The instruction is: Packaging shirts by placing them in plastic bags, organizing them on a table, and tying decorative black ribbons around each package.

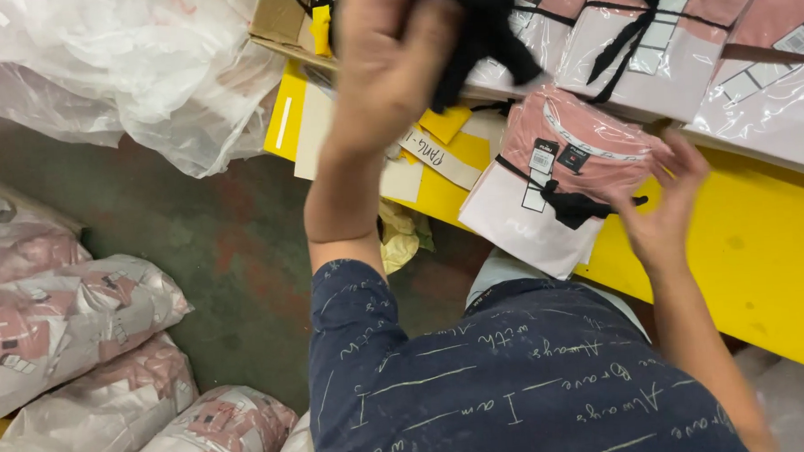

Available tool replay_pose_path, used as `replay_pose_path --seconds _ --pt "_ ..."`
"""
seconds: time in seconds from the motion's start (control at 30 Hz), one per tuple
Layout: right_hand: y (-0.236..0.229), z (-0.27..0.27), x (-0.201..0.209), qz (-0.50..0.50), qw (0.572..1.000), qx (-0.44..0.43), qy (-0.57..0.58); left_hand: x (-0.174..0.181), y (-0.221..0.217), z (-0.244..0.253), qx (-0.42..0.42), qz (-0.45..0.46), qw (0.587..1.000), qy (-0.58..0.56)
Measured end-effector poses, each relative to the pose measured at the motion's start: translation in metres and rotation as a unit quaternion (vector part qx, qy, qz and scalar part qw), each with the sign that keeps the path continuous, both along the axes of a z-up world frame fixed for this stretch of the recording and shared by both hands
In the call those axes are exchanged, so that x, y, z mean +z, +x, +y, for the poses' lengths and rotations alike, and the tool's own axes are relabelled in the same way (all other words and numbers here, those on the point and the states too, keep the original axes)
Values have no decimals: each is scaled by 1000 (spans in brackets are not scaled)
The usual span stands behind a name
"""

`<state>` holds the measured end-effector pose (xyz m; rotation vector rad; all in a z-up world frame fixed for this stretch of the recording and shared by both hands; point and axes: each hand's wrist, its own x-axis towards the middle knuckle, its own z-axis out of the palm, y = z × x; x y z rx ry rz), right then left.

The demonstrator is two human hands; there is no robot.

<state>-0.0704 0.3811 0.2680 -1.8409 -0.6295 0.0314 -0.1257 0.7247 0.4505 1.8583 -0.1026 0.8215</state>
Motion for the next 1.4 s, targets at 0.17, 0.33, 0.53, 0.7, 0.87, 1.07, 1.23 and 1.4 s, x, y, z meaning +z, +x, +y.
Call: replay_pose_path --seconds 0.17,0.33,0.53,0.7,0.87,1.07,1.23,1.4 --pt "6 73 14 244 933 75 -255 54 7 -78 -313 35 944 -99" --pt "21 42 -12 374 907 161 106 0 14 -98 -91 -68 906 -407" --pt "66 -118 -27 248 965 -34 81 -9 78 -175 -267 4 959 -91" --pt "77 -214 -111 119 991 -30 -48 -126 96 -259 -244 132 960 17" --pt "68 -271 -161 147 985 -69 -58 -226 36 -311 -87 251 947 180" --pt "66 -334 -122 210 971 -29 -112 -270 -40 -409 -89 311 929 178" --pt "48 -376 -7 264 940 216 -18 -258 0 -521 -141 215 960 107" --pt "102 -498 -50 287 946 145 36 -262 45 -536 -231 253 939 -20"
